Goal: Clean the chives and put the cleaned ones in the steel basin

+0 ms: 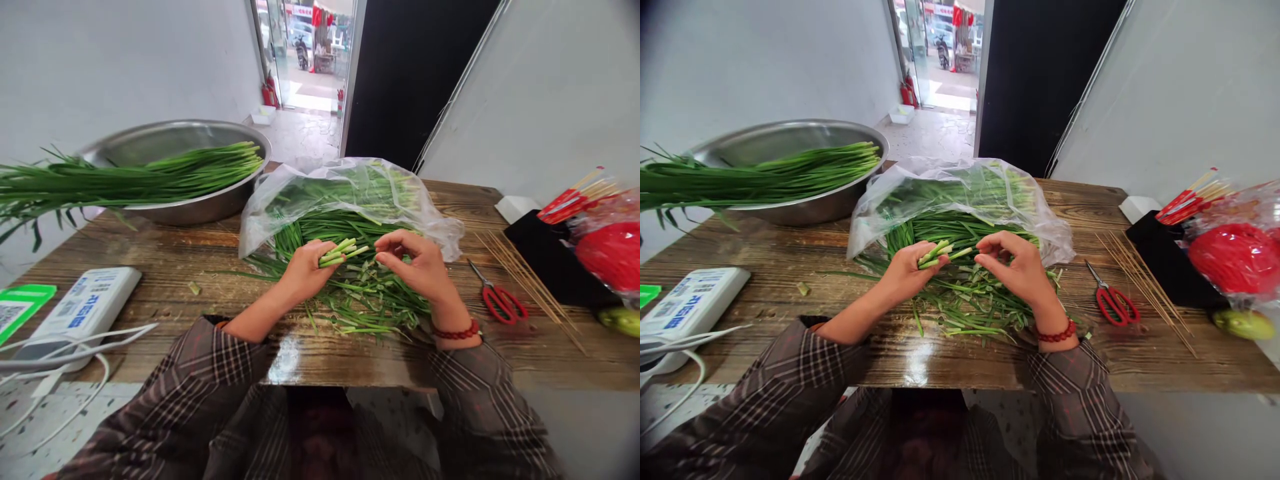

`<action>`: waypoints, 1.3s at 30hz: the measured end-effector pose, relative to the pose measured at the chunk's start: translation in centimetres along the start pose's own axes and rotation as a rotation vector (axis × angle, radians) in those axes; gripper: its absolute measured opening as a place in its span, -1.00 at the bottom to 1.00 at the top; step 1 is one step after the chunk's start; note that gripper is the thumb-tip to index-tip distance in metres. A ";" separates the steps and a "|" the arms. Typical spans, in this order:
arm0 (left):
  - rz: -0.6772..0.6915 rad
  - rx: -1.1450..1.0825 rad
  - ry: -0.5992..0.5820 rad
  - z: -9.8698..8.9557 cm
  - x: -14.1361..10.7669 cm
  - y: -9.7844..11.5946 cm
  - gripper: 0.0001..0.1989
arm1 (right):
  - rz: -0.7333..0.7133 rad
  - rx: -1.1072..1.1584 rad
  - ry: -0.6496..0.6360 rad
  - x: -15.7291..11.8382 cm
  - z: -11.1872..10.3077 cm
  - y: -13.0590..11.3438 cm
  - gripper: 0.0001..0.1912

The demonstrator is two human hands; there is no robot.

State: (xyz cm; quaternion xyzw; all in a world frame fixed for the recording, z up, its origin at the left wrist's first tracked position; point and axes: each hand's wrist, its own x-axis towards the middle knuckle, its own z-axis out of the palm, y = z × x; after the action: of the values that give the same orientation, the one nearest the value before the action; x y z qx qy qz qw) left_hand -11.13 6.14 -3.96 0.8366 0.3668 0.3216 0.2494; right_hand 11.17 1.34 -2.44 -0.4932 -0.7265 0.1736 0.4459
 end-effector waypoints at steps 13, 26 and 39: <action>0.099 0.073 -0.017 0.5 -0.1 -0.2 -0.80 | -0.018 0.089 0.044 -0.1 3.6 -0.2 -0.83; 0.139 0.147 0.010 0.7 -0.2 -0.6 -0.83 | 0.201 0.240 0.301 0.3 1.5 1.6 -0.69; 0.170 0.140 -0.073 0.6 -0.2 -0.4 -0.89 | 0.041 0.080 0.085 -0.2 4.6 -0.1 -0.76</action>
State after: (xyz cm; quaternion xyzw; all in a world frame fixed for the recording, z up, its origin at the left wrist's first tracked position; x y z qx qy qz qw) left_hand -11.02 6.14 -4.70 0.8912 0.3068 0.2845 0.1755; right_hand 7.43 1.98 -4.97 -0.4967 -0.6893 0.1902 0.4920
